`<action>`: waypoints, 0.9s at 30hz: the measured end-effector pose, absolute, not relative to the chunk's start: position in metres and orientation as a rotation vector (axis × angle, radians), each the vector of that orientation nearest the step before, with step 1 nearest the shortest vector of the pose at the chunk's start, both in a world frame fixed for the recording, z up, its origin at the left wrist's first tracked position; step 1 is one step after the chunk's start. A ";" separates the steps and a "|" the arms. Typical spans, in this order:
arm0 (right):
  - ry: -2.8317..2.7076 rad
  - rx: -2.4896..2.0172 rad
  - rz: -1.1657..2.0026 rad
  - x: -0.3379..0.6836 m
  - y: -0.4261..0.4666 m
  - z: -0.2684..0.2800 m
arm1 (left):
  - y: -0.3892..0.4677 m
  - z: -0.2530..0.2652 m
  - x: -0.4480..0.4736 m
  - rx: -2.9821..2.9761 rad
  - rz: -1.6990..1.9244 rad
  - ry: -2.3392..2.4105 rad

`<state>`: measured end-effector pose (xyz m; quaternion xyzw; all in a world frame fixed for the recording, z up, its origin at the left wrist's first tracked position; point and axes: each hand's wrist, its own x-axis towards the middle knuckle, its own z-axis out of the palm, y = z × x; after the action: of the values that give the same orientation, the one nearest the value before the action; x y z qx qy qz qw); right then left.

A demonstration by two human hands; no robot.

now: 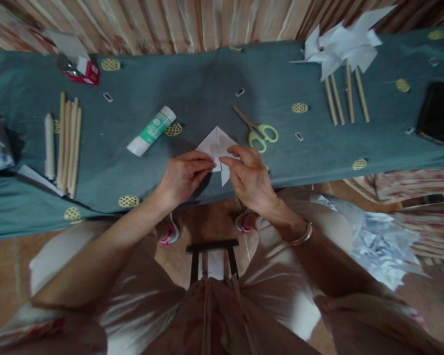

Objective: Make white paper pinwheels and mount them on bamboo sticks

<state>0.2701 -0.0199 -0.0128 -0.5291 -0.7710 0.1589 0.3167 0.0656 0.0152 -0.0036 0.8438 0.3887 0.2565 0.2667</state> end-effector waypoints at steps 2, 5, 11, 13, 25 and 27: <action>-2.045 -1.398 0.413 0.268 -0.019 -0.015 | 0.015 -0.004 0.066 2.274 0.695 1.059; -2.071 -1.406 0.421 0.266 -0.017 -0.017 | 0.015 -0.004 0.066 2.274 0.699 1.069; -2.124 -1.412 0.346 0.262 -0.017 -0.017 | 0.015 -0.005 0.067 2.266 0.728 1.053; -2.148 -1.426 0.333 0.261 -0.018 -0.017 | 0.014 -0.005 0.067 2.271 0.735 1.055; -2.142 -1.425 0.419 0.263 -0.014 -0.017 | 0.013 -0.010 0.067 2.390 0.706 1.080; -2.109 -1.388 0.423 0.267 -0.013 -0.017 | 0.014 -0.011 0.068 2.406 0.717 1.075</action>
<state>0.2671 -0.0128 -0.0175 -0.5195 -0.7893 0.1584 0.2865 0.0676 0.0137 -0.0112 0.8624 0.3854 0.2571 0.2039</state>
